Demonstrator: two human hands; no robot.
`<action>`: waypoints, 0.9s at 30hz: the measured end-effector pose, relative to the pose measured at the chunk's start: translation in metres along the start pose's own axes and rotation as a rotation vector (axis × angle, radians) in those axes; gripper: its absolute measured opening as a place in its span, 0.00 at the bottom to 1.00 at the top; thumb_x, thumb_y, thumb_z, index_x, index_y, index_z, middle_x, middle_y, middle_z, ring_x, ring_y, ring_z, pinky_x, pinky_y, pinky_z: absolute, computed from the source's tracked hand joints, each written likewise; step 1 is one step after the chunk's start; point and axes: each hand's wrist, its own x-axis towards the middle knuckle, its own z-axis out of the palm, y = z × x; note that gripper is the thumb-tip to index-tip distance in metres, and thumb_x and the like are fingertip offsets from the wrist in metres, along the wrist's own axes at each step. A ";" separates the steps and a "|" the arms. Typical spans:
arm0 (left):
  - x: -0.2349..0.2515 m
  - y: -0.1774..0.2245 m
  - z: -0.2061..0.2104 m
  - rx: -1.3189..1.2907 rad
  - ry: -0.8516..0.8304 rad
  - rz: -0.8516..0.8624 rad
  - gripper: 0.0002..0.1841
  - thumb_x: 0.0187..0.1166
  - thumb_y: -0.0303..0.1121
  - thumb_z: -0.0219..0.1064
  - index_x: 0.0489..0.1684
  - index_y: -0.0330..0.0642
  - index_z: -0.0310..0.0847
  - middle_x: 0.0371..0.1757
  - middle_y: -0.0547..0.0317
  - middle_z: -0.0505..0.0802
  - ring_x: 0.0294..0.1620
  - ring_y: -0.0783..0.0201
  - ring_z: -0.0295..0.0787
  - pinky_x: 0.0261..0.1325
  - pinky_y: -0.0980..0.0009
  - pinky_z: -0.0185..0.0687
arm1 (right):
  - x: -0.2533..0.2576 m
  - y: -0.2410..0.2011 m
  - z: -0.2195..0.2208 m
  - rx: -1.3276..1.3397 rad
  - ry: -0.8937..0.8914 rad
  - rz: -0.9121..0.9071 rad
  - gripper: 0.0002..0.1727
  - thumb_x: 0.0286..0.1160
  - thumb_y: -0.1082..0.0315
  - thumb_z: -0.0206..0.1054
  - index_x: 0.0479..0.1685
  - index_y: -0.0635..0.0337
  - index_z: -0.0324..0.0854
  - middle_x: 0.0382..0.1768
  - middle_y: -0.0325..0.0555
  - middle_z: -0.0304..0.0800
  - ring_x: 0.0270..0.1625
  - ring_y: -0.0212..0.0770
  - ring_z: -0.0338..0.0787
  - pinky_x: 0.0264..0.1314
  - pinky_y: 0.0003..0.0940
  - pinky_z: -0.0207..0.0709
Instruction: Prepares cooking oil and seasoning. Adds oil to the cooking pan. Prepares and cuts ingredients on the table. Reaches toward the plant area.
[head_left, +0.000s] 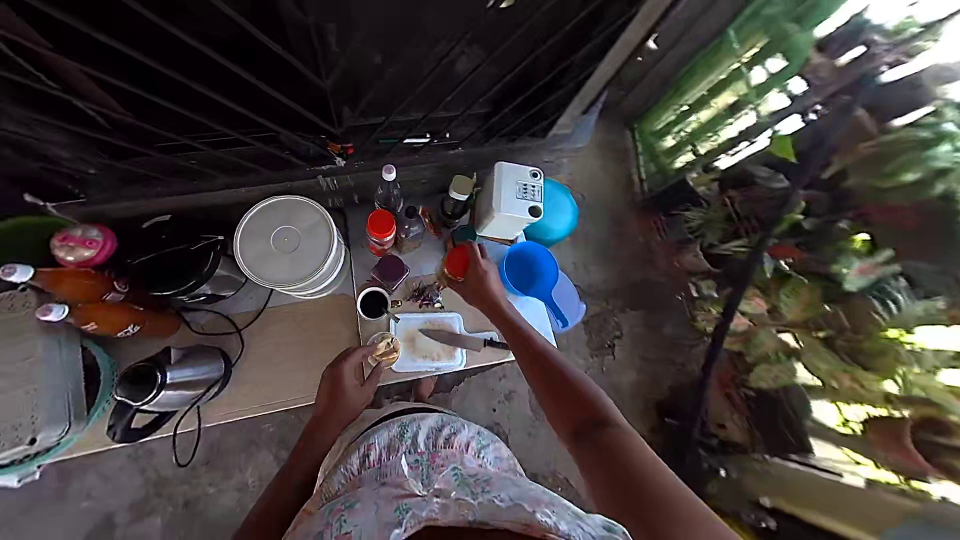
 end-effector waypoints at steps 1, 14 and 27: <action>-0.002 0.004 0.006 -0.007 0.042 -0.019 0.19 0.79 0.43 0.70 0.63 0.44 0.89 0.59 0.55 0.95 0.61 0.62 0.92 0.71 0.59 0.87 | 0.014 -0.002 0.003 0.004 -0.031 -0.017 0.52 0.52 0.55 0.90 0.84 0.54 0.67 0.75 0.64 0.77 0.63 0.64 0.89 0.60 0.66 0.86; -0.019 0.026 0.041 -0.005 0.294 -0.155 0.19 0.80 0.45 0.69 0.61 0.44 0.90 0.56 0.57 0.96 0.59 0.66 0.93 0.67 0.64 0.89 | 0.097 0.003 0.043 -0.077 -0.216 -0.059 0.53 0.51 0.57 0.89 0.84 0.58 0.64 0.78 0.68 0.72 0.67 0.69 0.86 0.63 0.67 0.83; -0.011 0.017 0.028 -0.030 0.269 -0.192 0.19 0.79 0.45 0.69 0.61 0.45 0.90 0.58 0.56 0.95 0.61 0.63 0.93 0.70 0.60 0.87 | 0.069 -0.069 -0.083 -0.049 -0.130 -0.288 0.49 0.51 0.55 0.91 0.78 0.59 0.70 0.68 0.65 0.82 0.63 0.65 0.89 0.61 0.69 0.83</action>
